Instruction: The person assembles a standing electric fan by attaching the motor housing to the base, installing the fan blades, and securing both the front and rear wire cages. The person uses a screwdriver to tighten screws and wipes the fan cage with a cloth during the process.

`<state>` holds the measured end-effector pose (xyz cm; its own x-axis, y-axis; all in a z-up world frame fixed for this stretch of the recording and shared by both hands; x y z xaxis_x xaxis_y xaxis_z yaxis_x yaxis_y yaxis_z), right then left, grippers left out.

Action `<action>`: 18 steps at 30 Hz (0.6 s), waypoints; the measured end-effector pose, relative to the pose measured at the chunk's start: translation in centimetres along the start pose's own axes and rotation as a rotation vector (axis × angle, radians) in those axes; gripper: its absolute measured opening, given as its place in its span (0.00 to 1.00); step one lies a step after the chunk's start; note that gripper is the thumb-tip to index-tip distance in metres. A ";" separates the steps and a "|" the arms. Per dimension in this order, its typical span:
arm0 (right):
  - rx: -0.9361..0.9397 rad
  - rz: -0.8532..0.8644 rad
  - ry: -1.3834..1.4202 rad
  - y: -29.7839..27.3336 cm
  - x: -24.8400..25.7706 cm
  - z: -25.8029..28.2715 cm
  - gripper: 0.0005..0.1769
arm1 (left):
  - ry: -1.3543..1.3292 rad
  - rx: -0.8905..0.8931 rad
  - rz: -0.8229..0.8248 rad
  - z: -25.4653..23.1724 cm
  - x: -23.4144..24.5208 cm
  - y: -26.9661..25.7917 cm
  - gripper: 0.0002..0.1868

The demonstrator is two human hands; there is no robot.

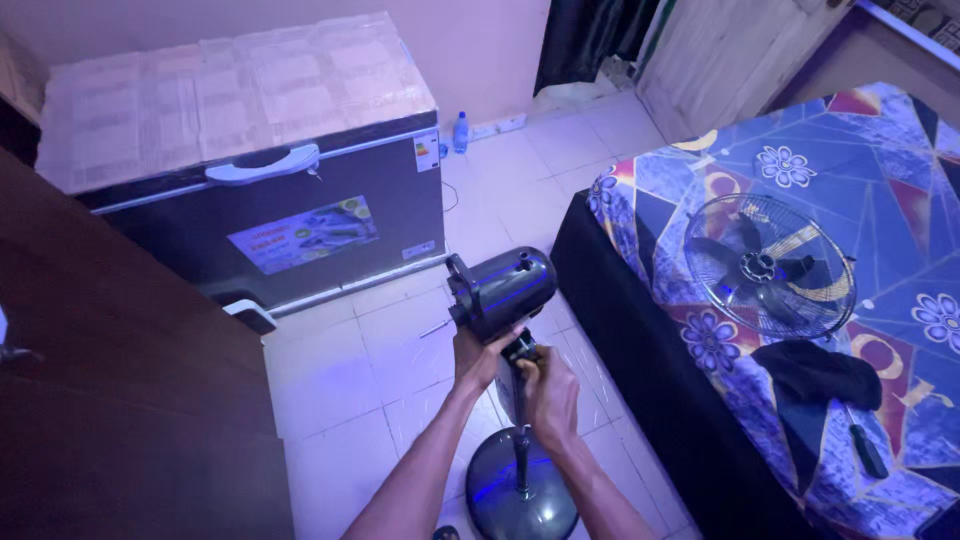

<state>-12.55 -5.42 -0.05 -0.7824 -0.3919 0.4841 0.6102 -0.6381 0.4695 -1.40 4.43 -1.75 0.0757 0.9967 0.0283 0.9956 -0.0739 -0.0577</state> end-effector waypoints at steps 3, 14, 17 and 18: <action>-0.410 0.133 -0.066 -0.9 -2.1 -3.5 0.10 | 0.028 -0.003 -0.006 -0.1 0.4 0.0 0.24; -0.535 -0.055 0.212 -1.5 -1.4 -0.5 0.14 | 0.081 0.006 -0.019 0.1 1.3 -0.5 0.24; -0.174 -0.029 0.004 -1.4 0.2 1.2 0.09 | 0.106 -0.022 -0.028 0.4 1.1 -0.5 0.26; -0.099 -0.009 -0.042 -1.3 0.3 1.2 0.06 | 0.117 -0.035 -0.035 0.5 1.1 -0.5 0.26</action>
Point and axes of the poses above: each hand's wrist, its own y-axis towards the middle knuckle, its own x-axis out of the back of the hand, z = x × y, the point moved 2 cm from there along y, towards the middle knuckle, and after that the axes turned 12 degrees about -z, right-handed, at the moved point
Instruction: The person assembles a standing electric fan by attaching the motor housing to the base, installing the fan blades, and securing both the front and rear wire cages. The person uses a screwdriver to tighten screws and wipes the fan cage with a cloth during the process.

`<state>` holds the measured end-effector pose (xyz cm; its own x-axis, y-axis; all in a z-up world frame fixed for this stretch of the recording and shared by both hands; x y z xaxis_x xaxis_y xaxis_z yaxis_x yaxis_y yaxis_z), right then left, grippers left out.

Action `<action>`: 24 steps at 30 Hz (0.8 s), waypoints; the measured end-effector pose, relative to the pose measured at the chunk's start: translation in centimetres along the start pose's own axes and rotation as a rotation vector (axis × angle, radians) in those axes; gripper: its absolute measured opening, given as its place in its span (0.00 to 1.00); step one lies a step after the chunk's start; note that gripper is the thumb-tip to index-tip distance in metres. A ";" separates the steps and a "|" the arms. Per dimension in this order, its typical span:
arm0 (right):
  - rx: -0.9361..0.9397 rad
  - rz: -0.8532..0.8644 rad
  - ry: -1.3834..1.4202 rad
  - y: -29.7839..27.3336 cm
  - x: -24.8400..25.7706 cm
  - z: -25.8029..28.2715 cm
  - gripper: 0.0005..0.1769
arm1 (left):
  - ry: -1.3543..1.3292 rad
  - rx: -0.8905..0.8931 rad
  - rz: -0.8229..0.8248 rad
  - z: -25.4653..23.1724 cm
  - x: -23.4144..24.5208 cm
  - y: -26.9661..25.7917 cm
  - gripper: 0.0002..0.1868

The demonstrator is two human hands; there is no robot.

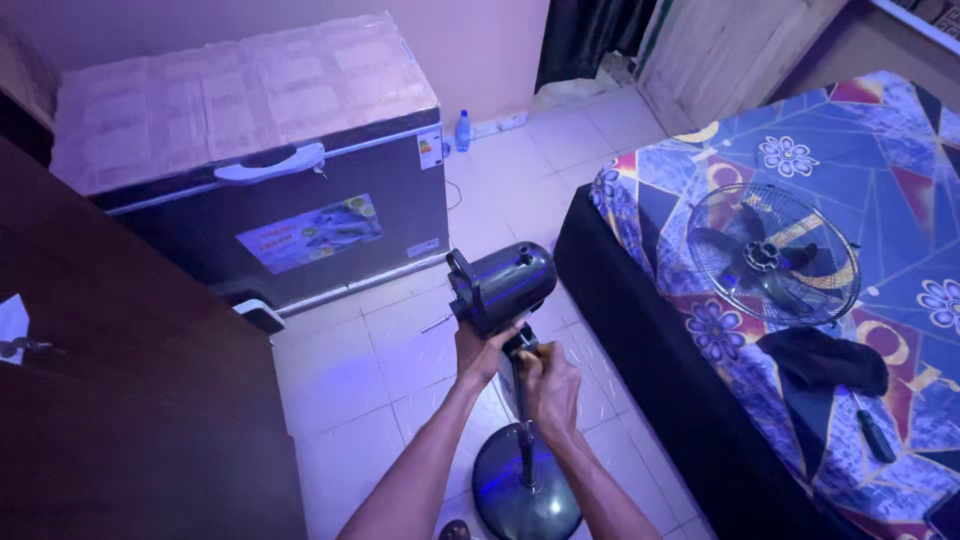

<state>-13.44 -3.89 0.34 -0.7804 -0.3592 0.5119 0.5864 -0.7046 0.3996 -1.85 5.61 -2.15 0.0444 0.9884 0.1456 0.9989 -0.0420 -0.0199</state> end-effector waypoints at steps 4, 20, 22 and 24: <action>-0.759 0.259 0.324 -0.4 -3.0 -3.5 0.14 | -0.025 0.085 0.009 0.0 0.1 0.0 0.27; -0.496 0.204 0.091 -0.7 -2.1 -1.9 0.21 | 0.000 -0.009 0.033 -0.3 0.1 -0.6 0.24; -0.908 0.249 0.453 -0.9 -3.1 -2.9 0.25 | 0.004 0.052 0.030 -0.1 -0.1 -0.3 0.24; -1.052 0.316 0.750 0.1 -3.5 -3.0 0.28 | 0.047 0.159 0.032 -0.2 0.0 0.3 0.25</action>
Point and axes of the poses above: each hand's wrist, its own y-axis towards the middle knuckle, its own x-axis out of the back of the hand, z = x × y, the point moved 2 cm from there along y, towards the middle knuckle, and after that the axes turned 12 degrees about -z, right-handed, at the moved point
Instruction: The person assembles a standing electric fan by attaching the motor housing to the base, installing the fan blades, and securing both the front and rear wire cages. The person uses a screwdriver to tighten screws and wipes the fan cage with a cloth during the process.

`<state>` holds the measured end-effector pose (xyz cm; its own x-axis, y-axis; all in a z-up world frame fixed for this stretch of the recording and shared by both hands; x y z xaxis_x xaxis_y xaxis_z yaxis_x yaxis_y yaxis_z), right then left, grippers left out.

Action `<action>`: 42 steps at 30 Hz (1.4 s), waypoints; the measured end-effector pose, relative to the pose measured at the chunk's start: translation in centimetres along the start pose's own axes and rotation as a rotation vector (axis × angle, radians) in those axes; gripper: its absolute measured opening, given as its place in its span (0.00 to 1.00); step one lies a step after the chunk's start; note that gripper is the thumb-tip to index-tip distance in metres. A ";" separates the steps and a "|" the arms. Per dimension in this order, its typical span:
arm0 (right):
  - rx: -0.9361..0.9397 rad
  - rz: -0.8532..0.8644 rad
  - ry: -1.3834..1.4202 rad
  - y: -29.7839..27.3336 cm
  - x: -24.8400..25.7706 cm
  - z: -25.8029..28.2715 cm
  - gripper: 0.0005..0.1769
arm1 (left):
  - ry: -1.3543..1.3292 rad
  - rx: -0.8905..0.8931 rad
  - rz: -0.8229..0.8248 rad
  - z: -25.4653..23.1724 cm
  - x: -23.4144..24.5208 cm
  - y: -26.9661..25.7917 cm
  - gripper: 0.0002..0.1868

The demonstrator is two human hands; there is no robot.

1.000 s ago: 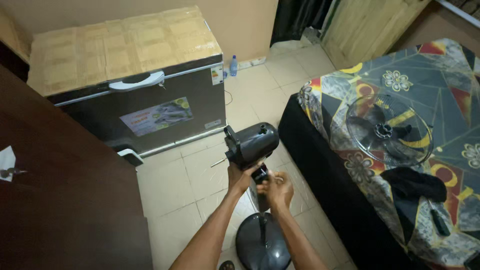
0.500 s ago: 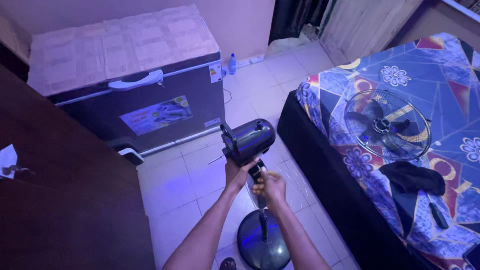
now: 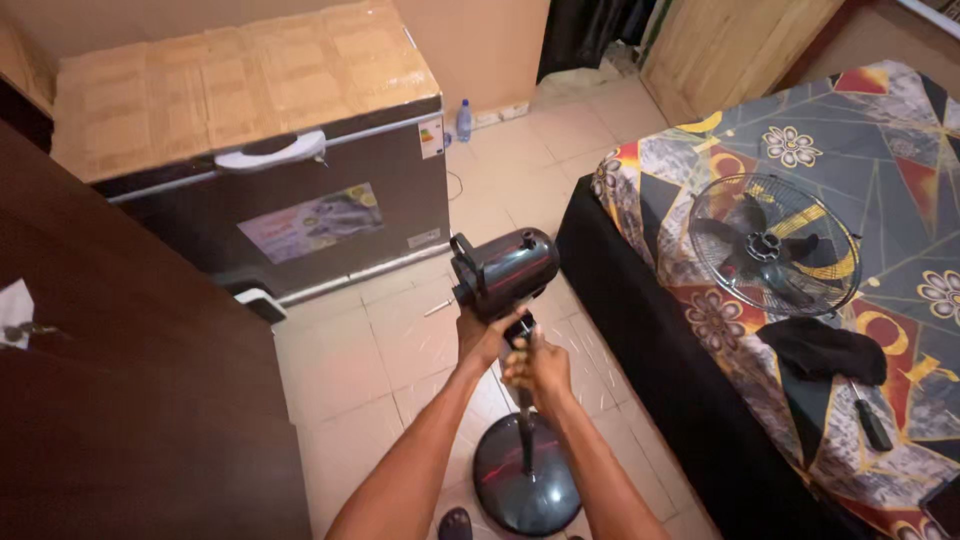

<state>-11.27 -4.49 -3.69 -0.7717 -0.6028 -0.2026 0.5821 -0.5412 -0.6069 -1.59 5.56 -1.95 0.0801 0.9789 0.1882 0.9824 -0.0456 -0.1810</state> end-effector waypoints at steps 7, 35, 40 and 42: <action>1.029 -0.277 -1.007 -2.9 1.1 2.0 0.15 | -0.074 -0.136 -0.010 1.1 -0.8 -0.9 0.29; 1.025 0.051 -1.055 -1.1 4.9 2.5 0.12 | -0.135 -0.040 -0.390 2.0 -2.1 -6.6 0.34; 0.734 0.060 -0.920 0.6 4.7 1.4 0.18 | -0.003 -0.047 -0.343 2.0 -2.1 -6.0 0.30; 0.650 0.078 -0.857 0.8 4.1 1.8 0.19 | -0.024 -0.082 -0.387 1.4 -1.8 -6.0 0.31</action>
Point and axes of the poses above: each hand's wrist, its own y-axis towards the middle knuckle, its own x-axis out of the back of the hand, z = x × y, the point moved 2 cm from there along y, towards the middle knuckle, and after that the axes turned 12 degrees about -z, right-handed, at the moved point
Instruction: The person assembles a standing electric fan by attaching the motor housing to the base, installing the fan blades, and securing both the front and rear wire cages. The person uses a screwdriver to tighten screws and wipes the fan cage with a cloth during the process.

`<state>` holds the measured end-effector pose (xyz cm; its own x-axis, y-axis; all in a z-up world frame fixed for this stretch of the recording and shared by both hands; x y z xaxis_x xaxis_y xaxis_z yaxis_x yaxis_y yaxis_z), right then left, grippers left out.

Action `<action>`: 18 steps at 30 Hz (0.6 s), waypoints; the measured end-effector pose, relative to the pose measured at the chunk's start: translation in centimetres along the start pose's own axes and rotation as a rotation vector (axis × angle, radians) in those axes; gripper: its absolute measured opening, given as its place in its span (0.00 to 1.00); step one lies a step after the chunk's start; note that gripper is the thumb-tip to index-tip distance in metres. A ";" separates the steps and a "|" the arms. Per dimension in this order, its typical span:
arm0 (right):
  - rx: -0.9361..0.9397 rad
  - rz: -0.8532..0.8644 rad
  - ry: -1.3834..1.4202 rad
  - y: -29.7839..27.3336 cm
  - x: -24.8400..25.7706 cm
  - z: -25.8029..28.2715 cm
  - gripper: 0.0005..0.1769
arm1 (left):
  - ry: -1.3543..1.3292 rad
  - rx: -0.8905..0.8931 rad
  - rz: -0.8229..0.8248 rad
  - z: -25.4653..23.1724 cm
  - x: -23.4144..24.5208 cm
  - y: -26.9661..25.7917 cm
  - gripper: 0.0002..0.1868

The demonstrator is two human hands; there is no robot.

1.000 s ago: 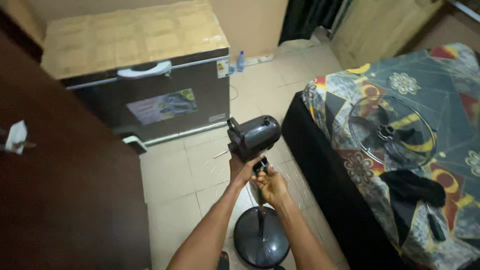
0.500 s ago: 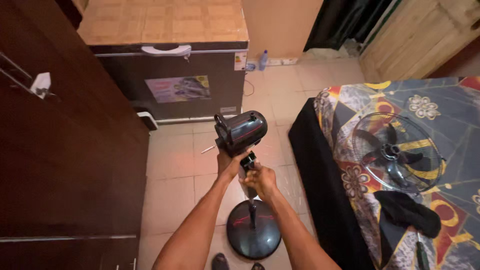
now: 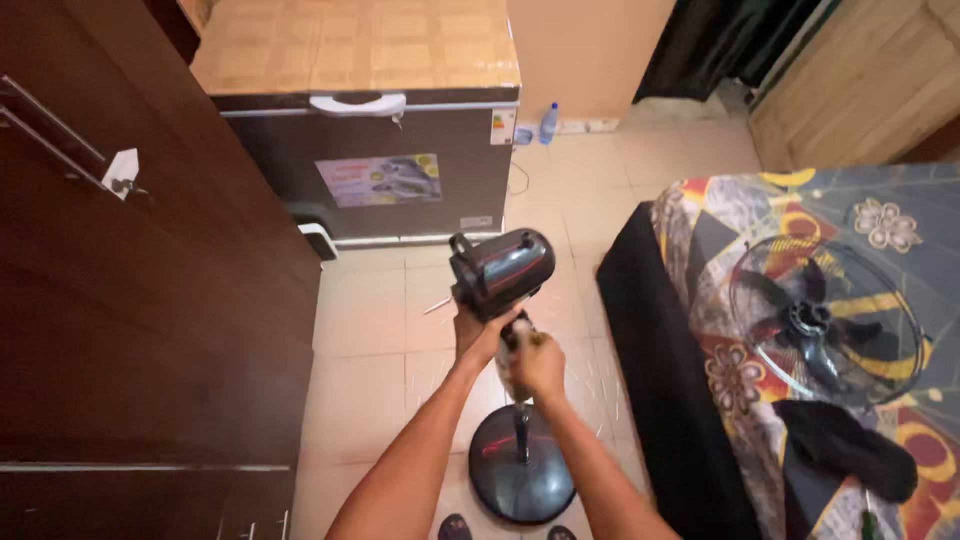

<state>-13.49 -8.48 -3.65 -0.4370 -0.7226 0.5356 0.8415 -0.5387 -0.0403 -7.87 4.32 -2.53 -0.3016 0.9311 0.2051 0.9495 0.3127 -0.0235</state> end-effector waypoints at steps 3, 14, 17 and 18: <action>0.552 -0.067 -0.192 -0.9 2.0 0.5 0.17 | -0.050 0.127 -0.046 -0.7 -0.1 -1.0 0.36; 0.114 0.232 0.167 3.6 2.5 -1.5 0.26 | -0.013 0.098 -0.217 -1.3 -1.7 -1.6 0.30; 0.683 0.148 -0.111 4.0 4.7 0.2 0.20 | -0.011 0.069 -0.274 -1.5 -2.4 -2.3 0.28; 0.780 0.182 -0.156 3.9 5.1 -0.4 0.18 | 0.004 0.083 -0.276 -1.2 -2.8 -3.4 0.27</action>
<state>-12.53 -14.43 -1.39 -0.2717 -0.6702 0.6906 0.8992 0.0789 0.4304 -10.12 0.43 -1.81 -0.5469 0.8081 0.2187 0.8214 0.5685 -0.0468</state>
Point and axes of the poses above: each hand's wrist, its own y-axis towards the middle knuckle, its own x-axis out of the back of the hand, z = x × y, the point moved 2 cm from there along y, towards the middle knuckle, and after that the axes turned 12 degrees about -z, right-handed, at the moved point
